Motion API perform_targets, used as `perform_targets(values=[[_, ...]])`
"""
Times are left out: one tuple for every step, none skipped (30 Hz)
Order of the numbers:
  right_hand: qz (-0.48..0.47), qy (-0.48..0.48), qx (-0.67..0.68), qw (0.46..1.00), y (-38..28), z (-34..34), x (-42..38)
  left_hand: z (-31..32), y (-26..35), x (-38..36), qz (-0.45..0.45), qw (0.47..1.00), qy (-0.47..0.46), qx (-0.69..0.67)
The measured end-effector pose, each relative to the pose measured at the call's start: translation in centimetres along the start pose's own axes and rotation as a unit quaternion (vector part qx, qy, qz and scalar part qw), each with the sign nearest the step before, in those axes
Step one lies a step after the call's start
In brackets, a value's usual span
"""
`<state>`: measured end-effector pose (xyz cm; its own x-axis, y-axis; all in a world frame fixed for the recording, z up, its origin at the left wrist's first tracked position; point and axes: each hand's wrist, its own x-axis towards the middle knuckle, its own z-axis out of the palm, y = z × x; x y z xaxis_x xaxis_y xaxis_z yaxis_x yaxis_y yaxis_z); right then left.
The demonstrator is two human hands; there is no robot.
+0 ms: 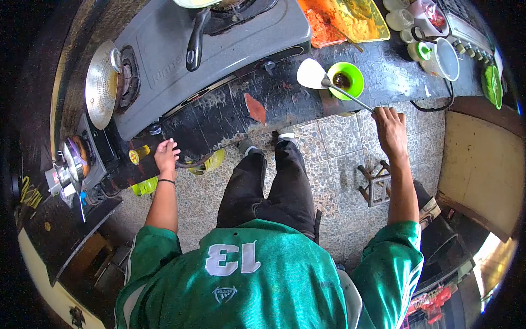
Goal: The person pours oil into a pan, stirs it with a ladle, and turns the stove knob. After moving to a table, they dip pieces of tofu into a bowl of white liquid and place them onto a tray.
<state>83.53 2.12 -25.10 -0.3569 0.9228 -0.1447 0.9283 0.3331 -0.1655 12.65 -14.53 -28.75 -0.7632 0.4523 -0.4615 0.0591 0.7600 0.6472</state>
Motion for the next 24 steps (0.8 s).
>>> perform_targets(values=[[0.004,-0.006,-0.015,1.000,0.0,0.0,0.0,0.2,-0.3,-0.6,0.001,1.000,-0.003,0.005],[0.005,-0.006,-0.015,1.000,0.0,0.1,0.1,0.5,-0.6,-1.3,0.011,1.000,-0.003,0.022],[0.002,-0.001,-0.033,0.999,0.0,0.1,0.2,0.8,-1.5,-1.6,0.054,0.997,-0.014,0.055],[-0.001,0.003,-0.052,0.999,-0.1,0.2,0.3,1.3,-1.1,-2.7,0.097,0.991,-0.025,0.087],[0.003,0.013,-0.064,0.998,-0.1,0.4,0.3,1.6,-0.7,-4.2,0.120,0.976,-0.035,0.180],[0.006,0.005,-0.076,0.997,0.0,0.4,0.4,1.9,-0.6,-5.4,0.200,0.947,-0.045,0.247],[0.002,0.013,-0.077,0.997,0.0,0.5,0.4,2.4,-0.2,-6.8,0.215,0.937,-0.083,0.263],[-0.002,0.021,-0.077,0.997,0.0,0.7,0.5,2.8,0.3,-8.0,0.230,0.924,-0.121,0.279],[0.000,0.018,-0.070,0.997,0.1,0.8,0.5,3.4,0.6,-9.1,0.226,0.925,-0.153,0.264],[0.001,0.019,-0.070,0.997,0.3,1.0,0.6,4.0,0.5,-9.9,0.219,0.930,-0.185,0.229],[0.002,0.023,-0.073,0.997,0.5,1.2,0.7,4.3,0.3,-10.7,0.202,0.931,-0.213,0.216],[0.002,0.028,-0.074,0.997,0.8,1.6,1.0,4.6,0.2,-11.2,0.185,0.931,-0.239,0.203],[-0.002,0.037,-0.069,0.997,1.2,1.9,1.1,4.7,-0.2,-11.4,0.180,0.928,-0.254,0.205],[0.001,0.028,-0.071,0.997,1.6,2.2,1.2,4.7,-0.6,-11.7,0.174,0.925,-0.268,0.207],[0.011,0.028,-0.067,0.997,1.5,2.1,1.3,4.5,-0.3,-12.2,0.172,0.919,-0.275,0.225],[0.022,0.028,-0.063,0.997,1.6,1.8,1.5,4.4,-0.8,-12.1,0.169,0.920,-0.283,0.213],[0.024,0.035,-0.055,0.998,1.7,1.5,1.7,4.2,-0.7,-12.1,0.174,0.918,-0.281,0.219],[0.034,0.040,-0.055,0.997,2.0,1.6,1.8,3.9,-1.3,-12.1,0.179,0.916,-0.281,0.224],[0.040,0.047,-0.053,0.997,2.3,1.6,1.8,3.7,-1.7,-11.8,0.179,0.916,-0.281,0.224],[0.047,0.053,-0.051,0.996,2.6,1.5,1.7,3.4,-2.0,-11.4,0.154,0.922,-0.281,0.219],[0.047,0.053,-0.052,0.996,2.9,1.5,1.5,3.0,-2.8,-10.8,0.129,0.927,-0.281,0.212],[0.050,0.041,-0.046,0.997,3.1,1.6,1.5,2.6,-3.5,-10.1,0.129,0.927,-0.281,0.211],[0.054,0.029,-0.040,0.997,3.3,1.7,1.5,2.2,-4.2,-9.4,0.127,0.931,-0.274,0.205],[0.052,0.029,-0.039,0.997,3.2,1.8,1.5,1.9,-4.2,-9.4,0.123,0.935,-0.267,0.200]])
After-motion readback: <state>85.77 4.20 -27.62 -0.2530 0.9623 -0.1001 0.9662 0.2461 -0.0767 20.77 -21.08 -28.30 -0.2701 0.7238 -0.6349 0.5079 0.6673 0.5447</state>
